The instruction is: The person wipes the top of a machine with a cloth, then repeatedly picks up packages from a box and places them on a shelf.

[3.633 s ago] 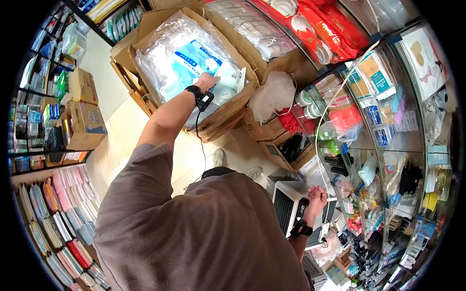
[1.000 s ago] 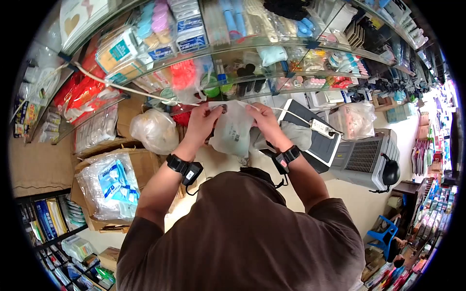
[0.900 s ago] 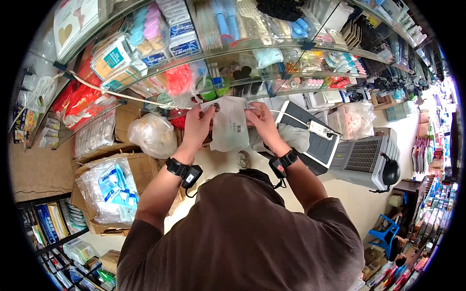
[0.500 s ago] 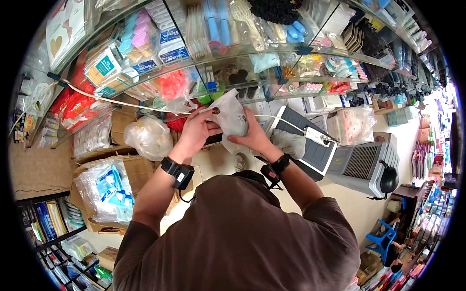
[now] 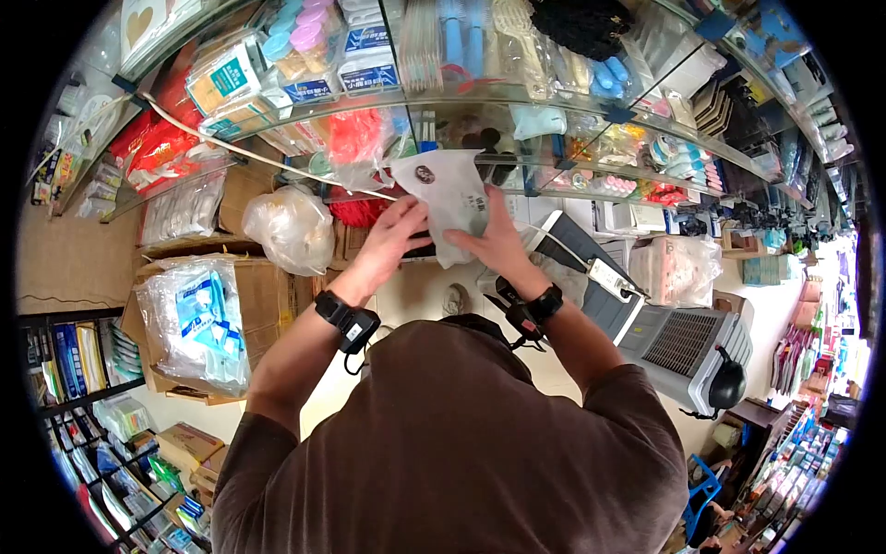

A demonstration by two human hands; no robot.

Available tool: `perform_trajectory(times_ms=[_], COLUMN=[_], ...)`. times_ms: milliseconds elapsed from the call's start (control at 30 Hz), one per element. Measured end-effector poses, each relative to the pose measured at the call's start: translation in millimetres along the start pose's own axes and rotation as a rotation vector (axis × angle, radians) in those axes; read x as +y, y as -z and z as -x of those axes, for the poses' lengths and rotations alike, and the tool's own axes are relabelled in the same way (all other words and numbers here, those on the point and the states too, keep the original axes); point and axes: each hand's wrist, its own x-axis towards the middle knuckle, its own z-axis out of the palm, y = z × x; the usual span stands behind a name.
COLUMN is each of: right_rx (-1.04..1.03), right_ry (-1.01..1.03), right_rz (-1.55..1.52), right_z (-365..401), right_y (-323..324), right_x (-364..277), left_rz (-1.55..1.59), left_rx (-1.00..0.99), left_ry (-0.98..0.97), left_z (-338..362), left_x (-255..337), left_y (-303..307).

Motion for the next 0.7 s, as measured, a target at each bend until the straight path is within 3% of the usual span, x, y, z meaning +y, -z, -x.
perform_trajectory(times_ms=[133,233,300,333,433,467,500,600,700], right_rx=[-0.093,-0.265,-0.114,0.019,0.036,0.055,-0.047,-0.049,-0.101], right_ry=[0.000,-0.291,-0.373,-0.403,-0.414,-0.330,-0.407,-0.292,-0.336], right_rz=[-0.131,-0.613,-0.652,-0.546,0.165,0.408,0.536,0.775,0.842], right_z=[6.3,17.8,35.7,51.2,110.2,128.8,141.4,183.3,188.8], right_y=[-25.9,-8.9,1.4,12.2,57.1,68.9,79.1,73.2,68.4], right_x=[5.7,21.3,66.0,87.6,142.7,145.9,137.7,145.6,139.1], left_rz=[-0.102,0.023,0.114,0.147,0.210,0.201,0.190,0.208,0.210], left_rx=[0.169,0.196,0.235,0.218,0.196,0.189,0.186,0.194,0.192], left_ry=[0.151,0.168,0.173,0.146,0.063,0.014,-0.035,-0.095,-0.082], left_z=[-0.5,-7.5,-10.1,-6.3,7.3,10.8,15.0,25.0,34.4], left_x=[-4.1,-12.7,-22.5,-22.4,-14.7,-13.4,-12.7,-10.9,-3.6], left_y=[-11.6,8.6,29.3,34.5,43.3,45.7,48.3,55.1,57.1])
